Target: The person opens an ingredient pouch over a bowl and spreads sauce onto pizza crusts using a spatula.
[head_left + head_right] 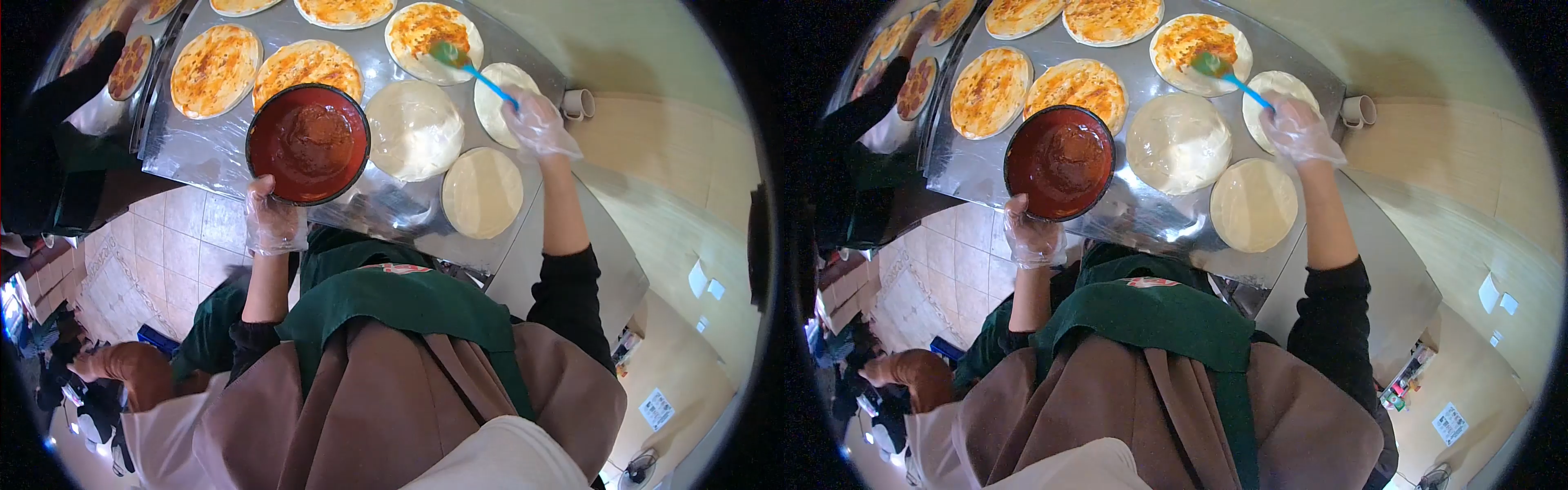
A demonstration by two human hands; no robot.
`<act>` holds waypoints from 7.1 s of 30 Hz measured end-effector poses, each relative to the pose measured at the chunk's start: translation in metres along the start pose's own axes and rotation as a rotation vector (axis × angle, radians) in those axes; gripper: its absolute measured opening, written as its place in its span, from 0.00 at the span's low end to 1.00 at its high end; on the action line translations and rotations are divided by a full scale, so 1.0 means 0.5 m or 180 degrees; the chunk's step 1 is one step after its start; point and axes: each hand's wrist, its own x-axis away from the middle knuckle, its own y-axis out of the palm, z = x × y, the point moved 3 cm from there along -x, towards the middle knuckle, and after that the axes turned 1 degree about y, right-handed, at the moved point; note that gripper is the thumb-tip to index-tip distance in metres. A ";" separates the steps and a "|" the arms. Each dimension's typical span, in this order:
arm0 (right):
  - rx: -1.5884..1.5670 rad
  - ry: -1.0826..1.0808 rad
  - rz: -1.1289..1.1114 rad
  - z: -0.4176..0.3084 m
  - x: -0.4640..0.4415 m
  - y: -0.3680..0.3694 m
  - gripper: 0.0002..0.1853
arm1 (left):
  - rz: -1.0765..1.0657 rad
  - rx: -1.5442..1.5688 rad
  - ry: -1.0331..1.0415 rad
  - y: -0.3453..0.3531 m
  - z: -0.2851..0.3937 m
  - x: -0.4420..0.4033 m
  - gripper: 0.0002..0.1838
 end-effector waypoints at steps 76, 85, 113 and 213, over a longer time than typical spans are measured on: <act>-0.1171 0.0581 0.0567 -0.080 -0.013 0.168 0.10 | 0.0004 -0.0049 0.0036 0.001 -0.011 0.020 0.31; -0.0074 0.0003 -0.0239 -0.087 -0.034 0.172 0.09 | -0.0016 -0.0010 -0.0022 -0.002 -0.016 0.019 0.32; 0.0074 0.0841 -0.0180 0.078 -0.089 0.090 0.14 | -0.0118 -0.0064 -0.0037 0.038 -0.029 0.023 0.32; -0.0902 -0.0664 -0.0486 -0.211 0.268 -0.053 0.12 | -0.0838 -0.1983 0.0380 -0.030 -0.049 -0.059 0.35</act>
